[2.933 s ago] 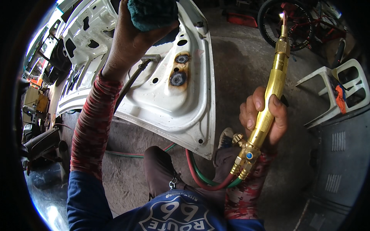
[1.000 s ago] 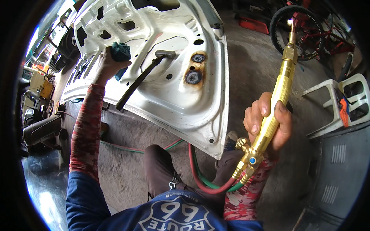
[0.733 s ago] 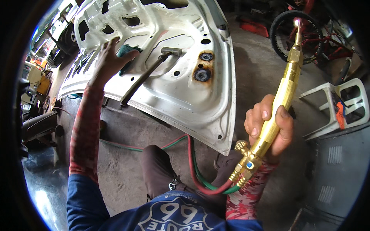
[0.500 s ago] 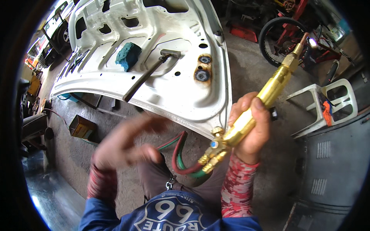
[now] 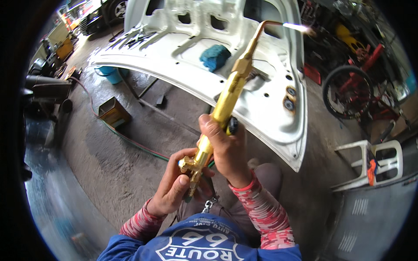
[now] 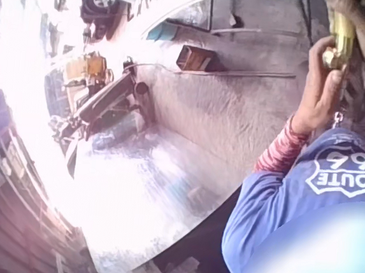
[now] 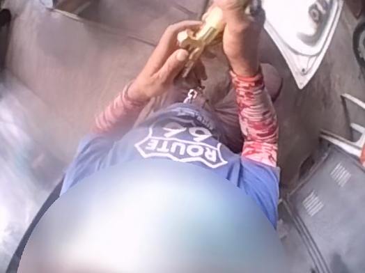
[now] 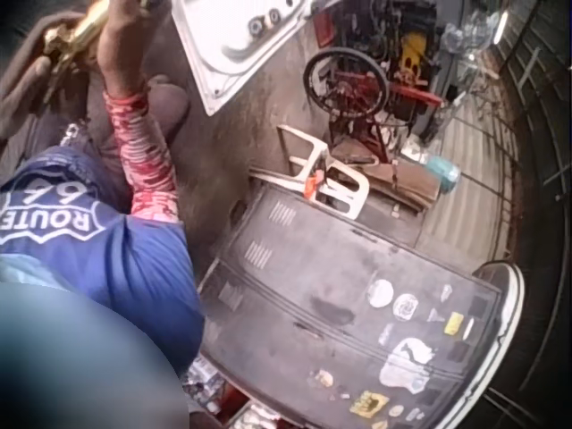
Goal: The person uses a blowtorch to heat a white car hood and then scrapes the heated area with a metal tool. They wipe the surface with a cloth and repeat the heating and scraping cycle on specific spots.
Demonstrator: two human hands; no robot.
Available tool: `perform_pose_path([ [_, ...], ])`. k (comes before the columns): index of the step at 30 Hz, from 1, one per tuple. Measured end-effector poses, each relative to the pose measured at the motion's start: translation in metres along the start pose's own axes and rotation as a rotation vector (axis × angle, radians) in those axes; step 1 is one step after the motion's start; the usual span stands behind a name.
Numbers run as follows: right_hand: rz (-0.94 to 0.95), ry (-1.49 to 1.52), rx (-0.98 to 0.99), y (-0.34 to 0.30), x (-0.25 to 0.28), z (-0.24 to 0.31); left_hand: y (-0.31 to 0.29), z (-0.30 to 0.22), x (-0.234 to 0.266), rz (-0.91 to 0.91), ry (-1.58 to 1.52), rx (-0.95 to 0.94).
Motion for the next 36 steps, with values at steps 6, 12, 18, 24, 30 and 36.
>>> perform_pose_path([
  [6, 0.323, 0.071, -0.071, 0.035, -0.098, -0.031, -0.022, -0.017, 0.08, -0.48, -0.016, -0.128],
  [12, 0.67, 0.35, -0.082, 0.133, -0.226, -0.051, -0.008, -0.068, 0.172, -0.957, -0.015, -0.344],
  [18, 0.723, 0.451, -0.242, 0.131, -0.243, -0.051, -0.022, -0.092, 0.15, -0.945, -0.217, -0.195],
  [24, 0.571, 0.345, -0.729, 0.071, -0.192, -0.048, -0.046, -0.094, 0.088, -0.915, -0.467, 0.095],
  [30, 0.489, 0.134, -0.932, 0.028, -0.14, 0.037, -0.082, -0.136, 0.007, -0.819, -0.468, 0.619],
  [36, 0.58, 0.038, -1.021, 0.05, -0.125, 0.142, -0.087, -0.242, -0.032, -0.757, -0.025, 0.67],
])
Point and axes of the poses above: each hand's wrist, its own y-axis towards the middle knuckle, its own x-axis out of the back of the hand, z = x × y, the point moved 8 cm from there along y, towards the middle knuckle, and after that the axes turned 11 degrees about x, right-handed, at the moved point
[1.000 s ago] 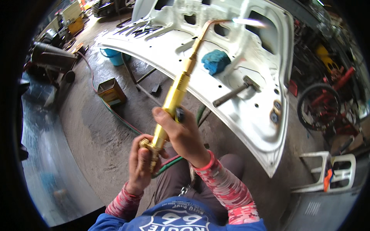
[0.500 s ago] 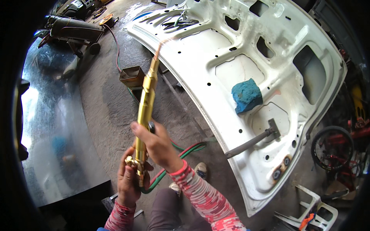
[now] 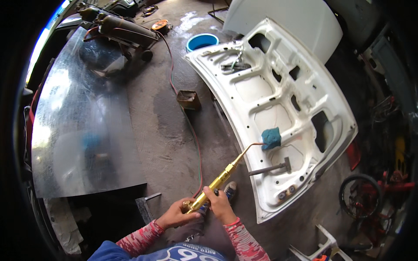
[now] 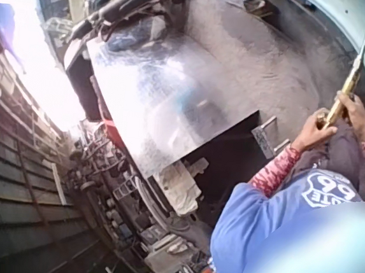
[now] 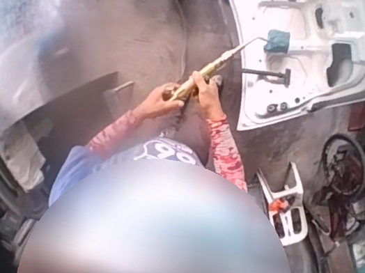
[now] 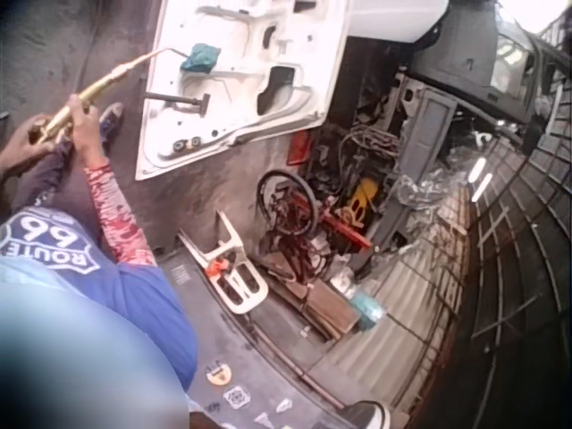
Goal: The person uses a blowtorch to heat a white car hood and then scrapes the heated area with a metal tool. They wipe the surface with a cloth and repeat the heating and scraping cycle on specific spots.
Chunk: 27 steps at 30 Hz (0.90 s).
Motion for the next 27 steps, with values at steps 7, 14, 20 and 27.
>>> perform_pose_path([
  [7, -0.076, -0.042, 0.319, -0.028, -0.001, 0.14, -0.045, -0.132, -0.011, -0.274, 0.122, -0.397],
  [14, -0.228, 0.28, 0.515, -0.019, -0.011, 0.21, -0.042, -0.21, -0.019, -0.249, 0.172, -0.501],
  [20, -0.328, 0.161, 0.612, 0.032, 0.036, 0.271, -0.007, -0.207, 0.04, -0.132, 0.44, -0.564],
  [27, -0.421, -0.472, 0.562, 0.102, 0.072, 0.338, 0.019, -0.095, 0.248, -0.311, 0.658, 0.026],
])
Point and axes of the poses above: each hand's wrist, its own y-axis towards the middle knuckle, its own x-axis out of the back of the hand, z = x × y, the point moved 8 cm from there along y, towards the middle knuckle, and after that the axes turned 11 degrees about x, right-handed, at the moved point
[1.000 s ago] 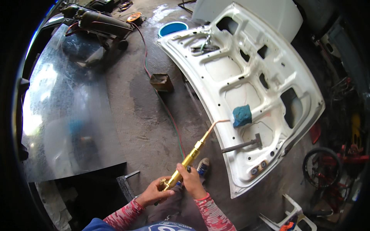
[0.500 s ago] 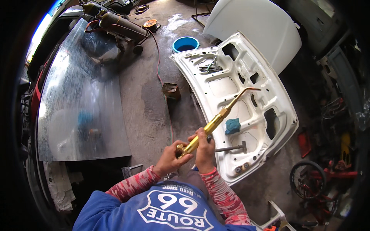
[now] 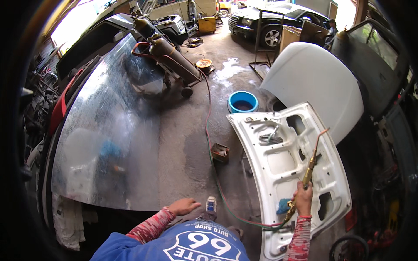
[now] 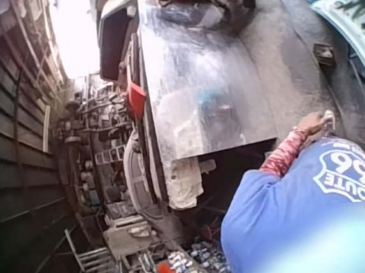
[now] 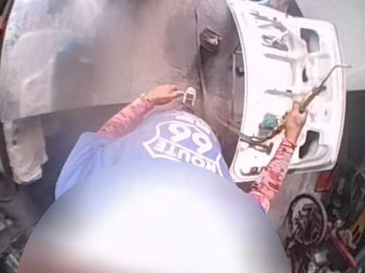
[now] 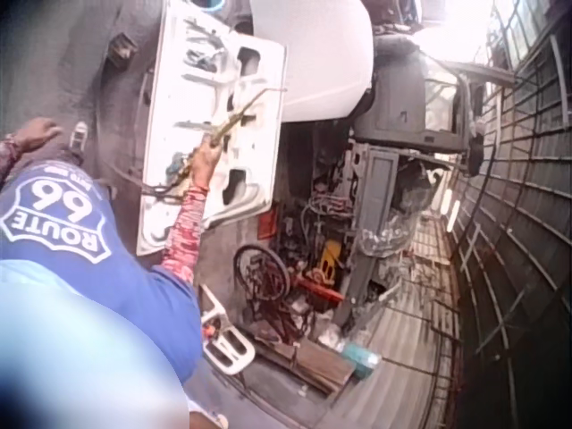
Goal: The person uses a blowtorch to heat a white car hood and then scrapes the heated area with a metal tool. They wipe the surface with a cloth and repeat the heating and scraping cycle on specific spots.
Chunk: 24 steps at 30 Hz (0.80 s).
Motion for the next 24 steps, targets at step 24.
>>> perform_pose_path([
  [24, 0.259, -0.67, -0.15, 0.178, -0.063, -0.223, 0.054, 0.149, -0.056, -0.12, -0.179, 0.486],
])
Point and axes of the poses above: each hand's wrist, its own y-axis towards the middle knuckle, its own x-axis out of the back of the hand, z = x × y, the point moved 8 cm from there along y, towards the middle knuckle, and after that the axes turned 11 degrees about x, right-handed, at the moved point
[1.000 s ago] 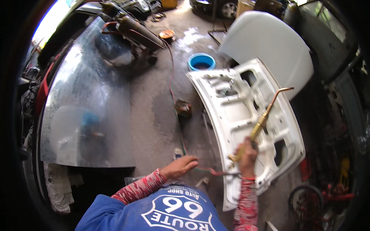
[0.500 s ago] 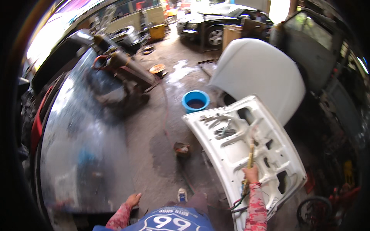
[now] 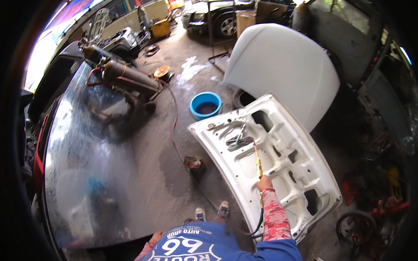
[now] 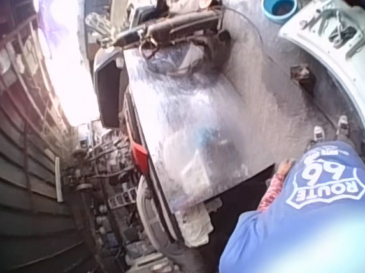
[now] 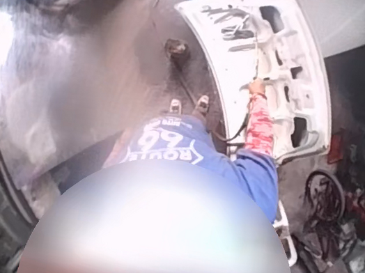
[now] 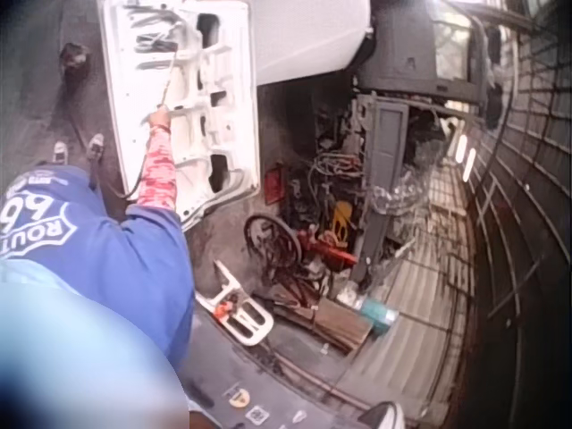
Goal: The person uses a blowtorch to heat a white car hood and then scrapes the heated area with a metal tool. They wipe the surface with a cloth and repeat the heating and scraping cycle on specific spots.
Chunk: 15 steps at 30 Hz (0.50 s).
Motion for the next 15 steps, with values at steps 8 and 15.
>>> perform_pose_path([
  [8, 0.08, -0.003, -0.107, 0.018, -0.053, -0.043, -0.048, -0.051, 0.036, 0.037, -0.318, 0.16],
  [15, 0.109, -0.129, -0.252, 0.02, -0.076, -0.06, -0.08, -0.058, 0.036, 0.05, -0.114, 0.242],
])
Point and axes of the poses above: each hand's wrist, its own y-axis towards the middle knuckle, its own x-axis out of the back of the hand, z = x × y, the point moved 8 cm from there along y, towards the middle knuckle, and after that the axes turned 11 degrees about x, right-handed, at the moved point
